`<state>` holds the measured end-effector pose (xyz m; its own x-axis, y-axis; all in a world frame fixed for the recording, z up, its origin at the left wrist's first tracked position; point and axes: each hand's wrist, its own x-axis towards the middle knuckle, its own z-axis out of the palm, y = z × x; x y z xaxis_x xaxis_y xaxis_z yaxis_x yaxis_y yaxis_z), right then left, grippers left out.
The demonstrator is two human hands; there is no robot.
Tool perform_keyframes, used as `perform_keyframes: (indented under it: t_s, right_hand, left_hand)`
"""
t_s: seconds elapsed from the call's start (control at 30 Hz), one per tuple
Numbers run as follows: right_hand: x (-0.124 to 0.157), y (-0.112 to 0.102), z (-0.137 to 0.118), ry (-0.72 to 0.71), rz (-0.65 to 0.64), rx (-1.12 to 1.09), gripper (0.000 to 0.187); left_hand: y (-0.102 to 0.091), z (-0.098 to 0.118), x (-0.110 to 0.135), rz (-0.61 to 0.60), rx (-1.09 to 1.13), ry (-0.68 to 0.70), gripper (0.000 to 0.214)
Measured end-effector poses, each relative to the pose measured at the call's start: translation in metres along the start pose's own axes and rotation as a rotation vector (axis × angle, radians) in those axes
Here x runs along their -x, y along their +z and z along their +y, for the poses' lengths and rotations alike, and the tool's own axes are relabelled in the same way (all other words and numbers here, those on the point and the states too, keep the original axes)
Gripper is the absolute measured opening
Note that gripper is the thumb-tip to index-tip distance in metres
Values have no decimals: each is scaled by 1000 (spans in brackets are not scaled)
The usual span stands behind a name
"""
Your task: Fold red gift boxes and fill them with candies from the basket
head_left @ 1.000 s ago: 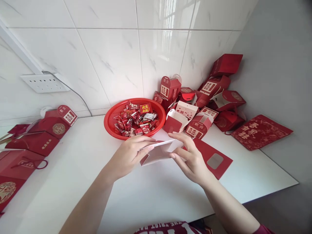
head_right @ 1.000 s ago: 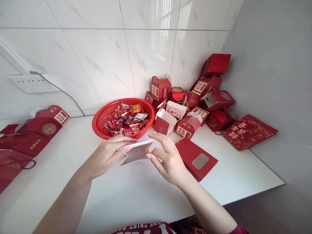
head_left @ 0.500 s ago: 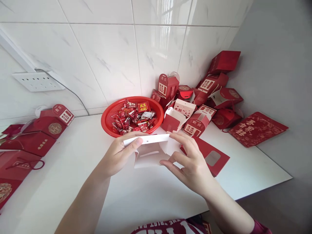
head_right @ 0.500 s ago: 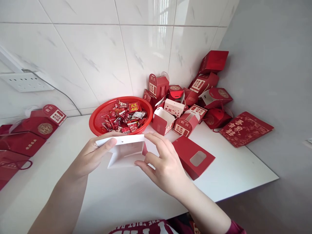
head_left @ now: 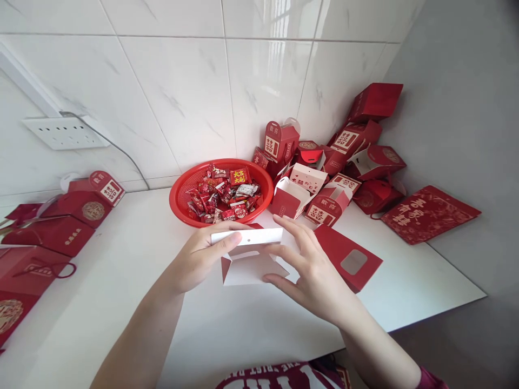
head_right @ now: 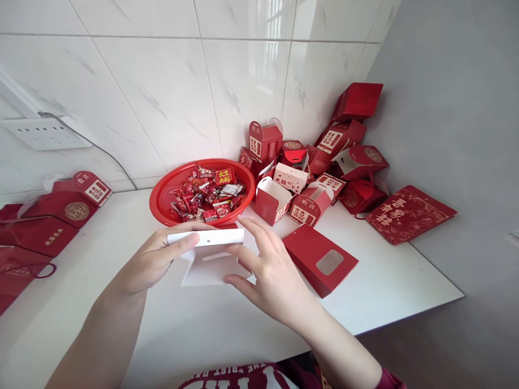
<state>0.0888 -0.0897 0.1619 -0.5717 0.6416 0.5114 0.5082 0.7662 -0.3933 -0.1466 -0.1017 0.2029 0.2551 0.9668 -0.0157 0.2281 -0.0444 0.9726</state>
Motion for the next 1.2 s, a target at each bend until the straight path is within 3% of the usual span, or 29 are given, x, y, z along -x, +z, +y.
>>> perform_keyframes:
  t_s: [0.3, 0.6, 0.77, 0.87, 0.93, 1.0, 1.1, 1.2]
  right_hand:
    - [-1, 1, -1, 54, -54, -62, 56]
    - [5, -20, -16, 86, -94, -123, 49]
    - [1, -19, -13, 88, -121, -163, 44]
    - [-9, -4, 0, 143, -184, -181, 37]
    - [-17, 6, 10, 185, -196, -191, 32]
    - [-23, 12, 16, 218, -196, -212, 29]
    - [-29, 15, 19, 239, -202, -218, 25]
    - [-32, 14, 19, 250, -207, -179, 24]
  left_hand:
    - [-5, -1, -3, -17, 88, 4, 34]
    - [0, 10, 15, -1, 38, -2, 34]
    - [0, 13, 19, 0, -161, -19, 32]
    - [1, 5, 7, 111, -321, 28, 32]
    - [3, 0, 0, 268, -460, 132, 31]
    - [6, -4, -3, 334, -583, 230, 25]
    - [9, -6, -2, 201, -633, 245, 14]
    - [9, -7, 0, 123, -644, 212, 17]
